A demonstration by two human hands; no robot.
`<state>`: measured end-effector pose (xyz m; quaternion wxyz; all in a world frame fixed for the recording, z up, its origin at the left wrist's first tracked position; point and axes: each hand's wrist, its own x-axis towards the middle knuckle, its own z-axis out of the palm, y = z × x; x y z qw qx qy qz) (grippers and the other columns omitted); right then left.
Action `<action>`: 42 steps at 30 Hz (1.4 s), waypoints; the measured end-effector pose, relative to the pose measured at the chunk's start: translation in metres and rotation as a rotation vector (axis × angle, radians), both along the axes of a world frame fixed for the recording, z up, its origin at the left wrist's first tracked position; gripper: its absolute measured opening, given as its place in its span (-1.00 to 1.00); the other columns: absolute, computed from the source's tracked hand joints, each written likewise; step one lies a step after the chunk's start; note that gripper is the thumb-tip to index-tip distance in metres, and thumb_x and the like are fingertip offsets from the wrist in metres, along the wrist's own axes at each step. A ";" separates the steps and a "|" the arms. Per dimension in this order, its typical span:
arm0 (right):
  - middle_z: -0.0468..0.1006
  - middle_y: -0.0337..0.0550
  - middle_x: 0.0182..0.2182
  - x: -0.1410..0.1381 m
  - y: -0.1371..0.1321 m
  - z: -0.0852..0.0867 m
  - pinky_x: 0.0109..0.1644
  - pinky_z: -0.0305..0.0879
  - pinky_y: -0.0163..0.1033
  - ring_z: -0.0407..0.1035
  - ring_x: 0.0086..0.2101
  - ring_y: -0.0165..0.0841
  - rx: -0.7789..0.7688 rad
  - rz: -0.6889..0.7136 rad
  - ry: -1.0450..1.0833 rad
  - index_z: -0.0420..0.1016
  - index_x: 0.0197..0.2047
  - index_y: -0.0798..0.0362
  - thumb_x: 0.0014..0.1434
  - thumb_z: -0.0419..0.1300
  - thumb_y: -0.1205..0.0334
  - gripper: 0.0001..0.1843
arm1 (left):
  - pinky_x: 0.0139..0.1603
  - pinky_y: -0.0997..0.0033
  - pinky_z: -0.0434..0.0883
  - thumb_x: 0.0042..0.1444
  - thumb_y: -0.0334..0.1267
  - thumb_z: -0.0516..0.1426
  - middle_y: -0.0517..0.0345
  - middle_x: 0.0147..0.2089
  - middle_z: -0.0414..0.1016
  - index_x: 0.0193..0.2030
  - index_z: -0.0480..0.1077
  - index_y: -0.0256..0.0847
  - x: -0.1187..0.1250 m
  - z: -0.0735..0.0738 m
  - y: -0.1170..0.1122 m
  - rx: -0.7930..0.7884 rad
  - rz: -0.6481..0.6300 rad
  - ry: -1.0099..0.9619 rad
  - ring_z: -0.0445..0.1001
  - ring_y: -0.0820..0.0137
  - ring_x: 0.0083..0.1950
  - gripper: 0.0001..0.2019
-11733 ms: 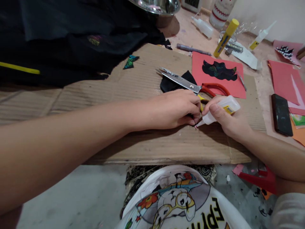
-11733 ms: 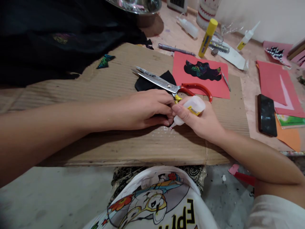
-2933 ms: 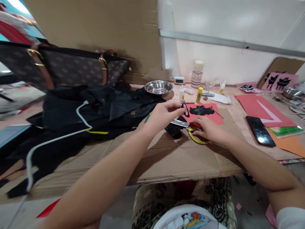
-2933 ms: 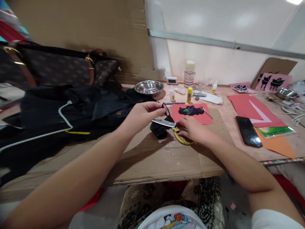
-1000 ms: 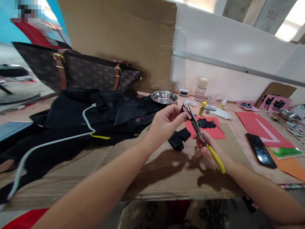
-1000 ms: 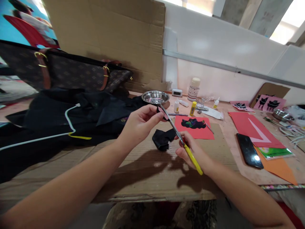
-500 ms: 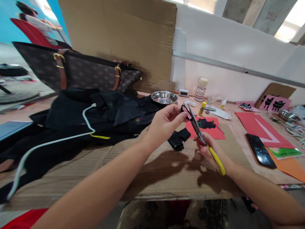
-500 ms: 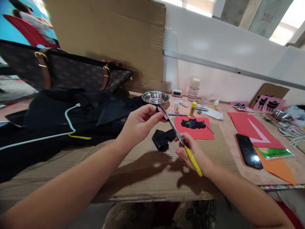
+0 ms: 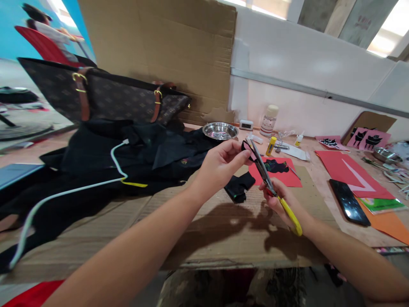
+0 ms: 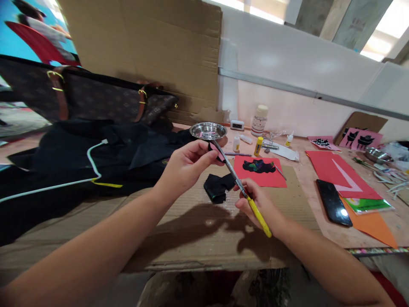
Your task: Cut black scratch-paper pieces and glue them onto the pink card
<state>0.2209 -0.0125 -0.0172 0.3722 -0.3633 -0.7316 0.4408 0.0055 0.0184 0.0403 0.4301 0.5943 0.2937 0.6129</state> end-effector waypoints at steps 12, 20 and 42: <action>0.25 -0.27 -0.39 0.000 0.001 0.001 -0.37 0.11 -0.25 0.12 -0.41 -0.37 -0.007 -0.012 -0.006 0.38 -0.07 -0.01 0.15 0.22 -0.46 -0.34 | -0.12 0.33 0.64 0.03 -0.01 0.41 0.16 -0.34 0.62 -0.37 0.47 -0.18 -0.001 0.001 0.001 0.011 -0.009 0.002 0.63 0.36 -0.29 -0.68; 0.24 -0.30 -0.43 -0.001 0.003 0.000 -0.38 0.08 -0.25 0.09 -0.44 -0.38 -0.014 -0.025 -0.005 0.36 -0.10 -0.01 0.09 0.22 -0.53 -0.27 | -0.10 0.34 0.63 0.05 -0.06 0.40 0.17 -0.35 0.62 -0.38 0.48 -0.18 -0.003 0.000 0.002 0.028 0.005 0.011 0.62 0.38 -0.30 -0.72; 0.19 -0.35 -0.40 -0.004 0.000 0.008 -0.38 0.09 -0.30 0.06 -0.45 -0.45 -0.001 0.031 -0.079 0.25 -0.02 0.00 0.27 0.20 -0.19 -0.53 | -0.18 0.31 0.64 0.00 -0.14 0.41 0.12 -0.36 0.64 -0.41 0.48 -0.14 -0.008 -0.004 0.007 -0.031 0.133 0.129 0.63 0.30 -0.32 -0.77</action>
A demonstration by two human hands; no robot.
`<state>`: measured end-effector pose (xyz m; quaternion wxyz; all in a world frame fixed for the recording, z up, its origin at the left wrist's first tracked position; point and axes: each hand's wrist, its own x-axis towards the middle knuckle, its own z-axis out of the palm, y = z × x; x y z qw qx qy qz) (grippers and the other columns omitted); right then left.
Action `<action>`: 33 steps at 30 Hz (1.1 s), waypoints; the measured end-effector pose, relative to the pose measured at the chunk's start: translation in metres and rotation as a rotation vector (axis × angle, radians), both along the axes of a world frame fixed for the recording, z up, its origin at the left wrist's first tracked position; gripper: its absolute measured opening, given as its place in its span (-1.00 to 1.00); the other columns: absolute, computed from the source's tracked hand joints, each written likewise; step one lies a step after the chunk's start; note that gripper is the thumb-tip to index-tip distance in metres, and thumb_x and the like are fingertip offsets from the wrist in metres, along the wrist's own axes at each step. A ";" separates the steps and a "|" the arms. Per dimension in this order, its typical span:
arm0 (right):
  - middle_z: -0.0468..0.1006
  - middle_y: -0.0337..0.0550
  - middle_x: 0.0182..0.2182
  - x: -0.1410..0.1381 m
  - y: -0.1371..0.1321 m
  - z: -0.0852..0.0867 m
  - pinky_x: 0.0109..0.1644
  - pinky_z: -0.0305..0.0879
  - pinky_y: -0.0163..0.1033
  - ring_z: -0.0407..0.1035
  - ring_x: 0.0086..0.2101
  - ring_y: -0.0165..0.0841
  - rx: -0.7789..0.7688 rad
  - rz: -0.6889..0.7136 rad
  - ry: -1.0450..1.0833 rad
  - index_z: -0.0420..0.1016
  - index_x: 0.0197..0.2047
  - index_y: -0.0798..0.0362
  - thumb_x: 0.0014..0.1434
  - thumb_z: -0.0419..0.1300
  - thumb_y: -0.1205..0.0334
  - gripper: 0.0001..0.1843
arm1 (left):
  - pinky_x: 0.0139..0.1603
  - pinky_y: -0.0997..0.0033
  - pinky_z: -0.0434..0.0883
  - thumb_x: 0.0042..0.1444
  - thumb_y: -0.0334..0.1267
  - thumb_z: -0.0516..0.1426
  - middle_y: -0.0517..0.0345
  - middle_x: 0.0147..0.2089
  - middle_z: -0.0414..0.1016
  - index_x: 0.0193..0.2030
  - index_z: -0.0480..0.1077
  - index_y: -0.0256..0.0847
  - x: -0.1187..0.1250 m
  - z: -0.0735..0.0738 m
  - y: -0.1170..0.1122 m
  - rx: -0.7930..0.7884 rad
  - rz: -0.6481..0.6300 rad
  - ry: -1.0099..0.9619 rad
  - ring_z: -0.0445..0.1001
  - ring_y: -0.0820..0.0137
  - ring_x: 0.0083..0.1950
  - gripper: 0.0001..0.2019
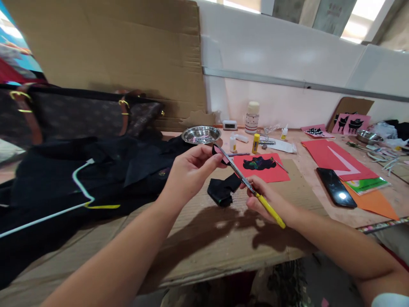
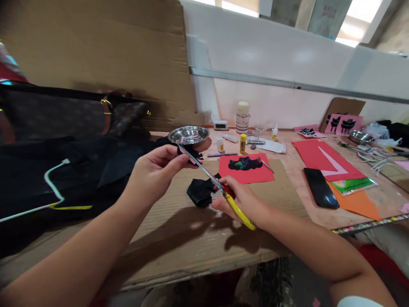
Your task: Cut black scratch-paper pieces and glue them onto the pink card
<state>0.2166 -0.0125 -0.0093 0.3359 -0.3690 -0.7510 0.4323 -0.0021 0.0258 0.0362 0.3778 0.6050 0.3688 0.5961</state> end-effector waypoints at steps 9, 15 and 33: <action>0.21 -0.36 -0.39 0.002 0.000 0.002 -0.38 0.11 -0.31 0.07 -0.45 -0.45 -0.038 0.040 0.013 0.24 -0.02 0.01 0.27 0.21 -0.15 -0.55 | -0.15 0.28 0.67 -0.05 -0.27 0.39 0.16 -0.37 0.63 -0.45 0.47 -0.12 0.002 0.002 -0.002 -0.050 0.039 0.001 0.64 0.31 -0.32 -0.84; 0.22 -0.30 -0.34 0.004 0.000 -0.009 -0.36 0.11 -0.27 0.08 -0.42 -0.42 0.028 0.005 -0.003 0.27 0.04 0.00 0.31 0.14 -0.30 -0.45 | -0.17 0.34 0.63 -0.02 -0.14 0.41 0.14 -0.37 0.66 -0.41 0.48 -0.17 0.000 -0.001 -0.001 -0.027 -0.011 -0.022 0.64 0.34 -0.33 -0.76; 0.24 -0.27 -0.34 0.007 0.000 -0.009 -0.32 0.15 -0.27 0.09 -0.38 -0.39 0.061 0.049 0.034 0.28 -0.03 0.00 0.31 0.10 -0.39 -0.41 | -0.15 0.41 0.58 0.02 -0.08 0.38 0.19 -0.38 0.57 -0.39 0.46 -0.21 0.004 0.003 -0.005 0.022 -0.082 -0.019 0.57 0.43 -0.32 -0.73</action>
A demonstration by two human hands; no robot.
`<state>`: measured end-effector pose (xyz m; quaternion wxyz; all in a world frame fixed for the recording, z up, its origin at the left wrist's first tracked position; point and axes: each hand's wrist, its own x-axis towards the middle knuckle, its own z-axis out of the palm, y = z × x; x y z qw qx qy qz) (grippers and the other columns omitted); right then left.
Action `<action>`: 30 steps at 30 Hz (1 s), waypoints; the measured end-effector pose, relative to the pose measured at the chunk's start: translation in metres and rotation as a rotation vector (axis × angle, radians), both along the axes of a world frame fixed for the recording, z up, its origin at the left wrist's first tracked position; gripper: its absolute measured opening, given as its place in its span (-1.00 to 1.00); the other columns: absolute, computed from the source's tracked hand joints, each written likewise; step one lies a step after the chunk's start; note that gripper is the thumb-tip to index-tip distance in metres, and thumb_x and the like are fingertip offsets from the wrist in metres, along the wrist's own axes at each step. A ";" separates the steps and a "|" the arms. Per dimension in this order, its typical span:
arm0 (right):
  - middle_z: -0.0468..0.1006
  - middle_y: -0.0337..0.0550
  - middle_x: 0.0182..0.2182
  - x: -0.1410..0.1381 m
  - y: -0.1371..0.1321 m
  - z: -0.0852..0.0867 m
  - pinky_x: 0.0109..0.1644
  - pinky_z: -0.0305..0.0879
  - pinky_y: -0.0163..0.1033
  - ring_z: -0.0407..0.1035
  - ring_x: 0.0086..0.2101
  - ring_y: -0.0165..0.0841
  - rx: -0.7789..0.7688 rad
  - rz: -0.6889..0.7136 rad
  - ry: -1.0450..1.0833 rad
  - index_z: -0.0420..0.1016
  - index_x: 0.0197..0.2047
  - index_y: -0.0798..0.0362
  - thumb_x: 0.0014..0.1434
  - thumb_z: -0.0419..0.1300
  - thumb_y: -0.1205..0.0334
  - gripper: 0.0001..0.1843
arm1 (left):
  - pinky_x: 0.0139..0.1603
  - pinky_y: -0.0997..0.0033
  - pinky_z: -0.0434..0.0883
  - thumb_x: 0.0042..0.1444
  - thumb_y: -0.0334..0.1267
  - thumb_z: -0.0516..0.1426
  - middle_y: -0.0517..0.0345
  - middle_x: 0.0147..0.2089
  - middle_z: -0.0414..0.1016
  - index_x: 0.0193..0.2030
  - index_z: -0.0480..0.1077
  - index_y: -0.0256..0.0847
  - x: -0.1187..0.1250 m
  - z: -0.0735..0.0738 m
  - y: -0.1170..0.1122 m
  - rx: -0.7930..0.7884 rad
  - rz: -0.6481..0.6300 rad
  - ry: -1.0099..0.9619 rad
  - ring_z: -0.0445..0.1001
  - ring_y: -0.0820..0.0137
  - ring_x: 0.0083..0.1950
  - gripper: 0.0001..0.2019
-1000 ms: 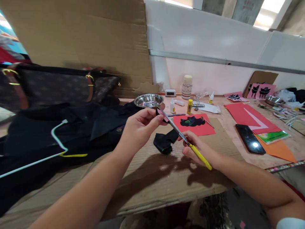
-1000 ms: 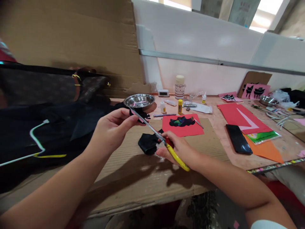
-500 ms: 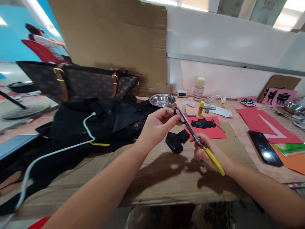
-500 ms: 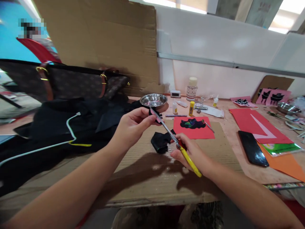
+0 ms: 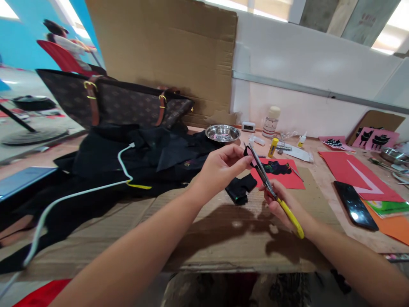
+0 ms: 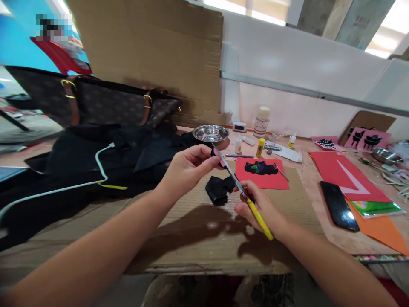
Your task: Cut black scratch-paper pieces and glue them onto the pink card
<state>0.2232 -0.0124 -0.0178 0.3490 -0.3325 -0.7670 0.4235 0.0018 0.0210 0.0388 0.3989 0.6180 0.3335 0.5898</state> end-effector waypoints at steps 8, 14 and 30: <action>0.27 -0.24 -0.34 -0.001 0.001 -0.002 -0.32 0.18 -0.26 0.15 -0.37 -0.36 -0.025 -0.027 0.022 0.32 0.03 0.00 0.27 0.12 -0.42 -0.36 | -0.16 0.42 0.57 0.03 -0.09 0.39 0.18 -0.37 0.58 -0.39 0.47 -0.21 0.001 0.000 -0.002 0.003 -0.011 -0.007 0.58 0.42 -0.31 -0.73; 0.26 -0.27 -0.35 -0.002 0.002 -0.003 -0.34 0.14 -0.26 0.12 -0.39 -0.39 -0.021 -0.042 0.045 0.35 -0.01 0.03 0.26 0.17 -0.39 -0.38 | -0.17 0.44 0.56 0.03 -0.14 0.39 0.21 -0.38 0.56 -0.39 0.46 -0.21 0.001 0.000 -0.003 -0.007 -0.034 -0.043 0.55 0.45 -0.34 -0.75; 0.27 -0.28 -0.39 -0.005 -0.001 0.002 -0.35 0.12 -0.26 0.11 -0.41 -0.39 -0.085 -0.098 0.062 0.38 -0.07 0.01 0.17 0.29 -0.34 -0.42 | -0.12 0.35 0.56 0.05 0.02 0.38 0.15 -0.35 0.58 -0.37 0.47 -0.20 0.001 0.001 -0.003 0.011 -0.002 0.009 0.59 0.37 -0.27 -0.66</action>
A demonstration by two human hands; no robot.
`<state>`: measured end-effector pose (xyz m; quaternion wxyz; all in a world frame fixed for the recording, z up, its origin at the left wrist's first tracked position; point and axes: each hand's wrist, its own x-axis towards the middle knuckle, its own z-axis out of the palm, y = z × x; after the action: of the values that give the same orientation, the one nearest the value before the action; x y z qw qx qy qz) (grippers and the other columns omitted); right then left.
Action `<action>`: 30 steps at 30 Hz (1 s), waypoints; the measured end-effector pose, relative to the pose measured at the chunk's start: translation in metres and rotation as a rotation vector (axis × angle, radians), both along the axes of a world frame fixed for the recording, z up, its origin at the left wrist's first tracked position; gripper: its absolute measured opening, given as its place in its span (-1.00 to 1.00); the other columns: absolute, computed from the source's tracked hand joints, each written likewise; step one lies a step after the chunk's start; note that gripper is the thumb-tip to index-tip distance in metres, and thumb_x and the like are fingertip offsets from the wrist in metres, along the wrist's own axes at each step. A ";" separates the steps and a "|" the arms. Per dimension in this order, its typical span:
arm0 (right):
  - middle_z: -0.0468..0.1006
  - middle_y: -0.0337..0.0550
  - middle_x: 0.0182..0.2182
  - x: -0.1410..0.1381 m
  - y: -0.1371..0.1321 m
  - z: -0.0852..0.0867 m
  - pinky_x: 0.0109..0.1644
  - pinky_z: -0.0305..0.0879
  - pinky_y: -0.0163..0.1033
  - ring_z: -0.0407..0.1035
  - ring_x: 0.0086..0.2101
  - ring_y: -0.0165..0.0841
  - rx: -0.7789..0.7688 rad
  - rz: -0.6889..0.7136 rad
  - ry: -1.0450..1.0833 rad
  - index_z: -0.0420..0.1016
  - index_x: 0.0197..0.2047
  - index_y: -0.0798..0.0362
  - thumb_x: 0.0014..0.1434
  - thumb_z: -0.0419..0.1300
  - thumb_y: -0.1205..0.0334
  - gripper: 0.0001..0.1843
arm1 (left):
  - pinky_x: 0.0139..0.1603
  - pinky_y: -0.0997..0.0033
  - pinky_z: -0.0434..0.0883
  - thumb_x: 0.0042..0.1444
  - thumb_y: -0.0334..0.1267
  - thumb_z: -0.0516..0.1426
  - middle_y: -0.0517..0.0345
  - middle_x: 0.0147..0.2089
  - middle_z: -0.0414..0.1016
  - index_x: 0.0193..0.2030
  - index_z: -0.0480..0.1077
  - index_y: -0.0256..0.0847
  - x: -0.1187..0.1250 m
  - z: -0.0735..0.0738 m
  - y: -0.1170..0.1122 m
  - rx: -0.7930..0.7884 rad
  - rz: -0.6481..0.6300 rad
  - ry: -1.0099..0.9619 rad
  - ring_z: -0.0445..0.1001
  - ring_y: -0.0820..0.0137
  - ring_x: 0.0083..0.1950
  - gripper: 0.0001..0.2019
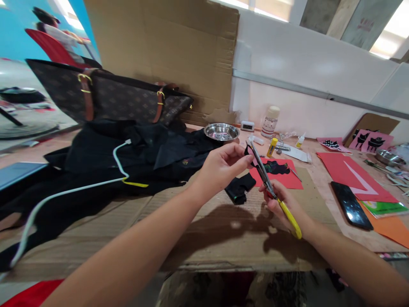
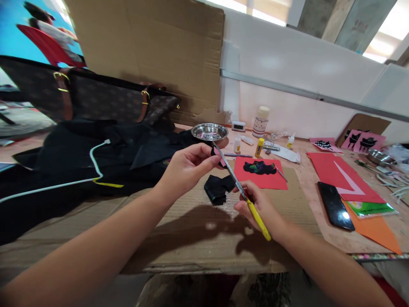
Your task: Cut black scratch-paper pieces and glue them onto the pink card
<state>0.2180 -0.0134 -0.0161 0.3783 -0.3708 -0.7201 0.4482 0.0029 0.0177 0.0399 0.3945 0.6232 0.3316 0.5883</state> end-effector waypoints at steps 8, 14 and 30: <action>0.25 -0.28 -0.39 -0.002 -0.003 0.005 -0.33 0.15 -0.25 0.13 -0.41 -0.38 0.013 -0.013 -0.035 0.38 -0.07 -0.01 0.17 0.26 -0.40 -0.39 | -0.12 0.39 0.57 0.03 -0.01 0.38 0.17 -0.36 0.56 -0.38 0.45 -0.20 0.000 -0.001 0.001 -0.002 0.001 -0.011 0.56 0.41 -0.29 -0.67; 0.26 -0.29 -0.42 -0.001 -0.001 0.002 -0.36 0.11 -0.26 0.12 -0.42 -0.38 0.015 -0.020 -0.036 0.40 -0.09 0.00 0.14 0.25 -0.46 -0.33 | -0.11 0.35 0.58 0.03 0.02 0.38 0.16 -0.37 0.57 -0.39 0.45 -0.19 0.001 0.001 0.000 -0.013 -0.011 -0.017 0.57 0.39 -0.30 -0.66; 0.26 -0.29 -0.43 -0.004 -0.004 0.005 -0.34 0.10 -0.24 0.12 -0.39 -0.37 -0.070 -0.047 -0.009 0.41 -0.12 -0.01 0.04 0.30 -0.51 -0.28 | -0.13 0.37 0.59 0.01 0.02 0.40 0.19 -0.39 0.57 -0.40 0.44 -0.19 0.002 0.000 0.001 -0.027 -0.019 -0.047 0.57 0.41 -0.33 -0.65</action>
<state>0.2141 -0.0170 -0.0108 0.3721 -0.4027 -0.6967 0.4625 0.0045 0.0191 0.0401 0.4161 0.6070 0.3241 0.5944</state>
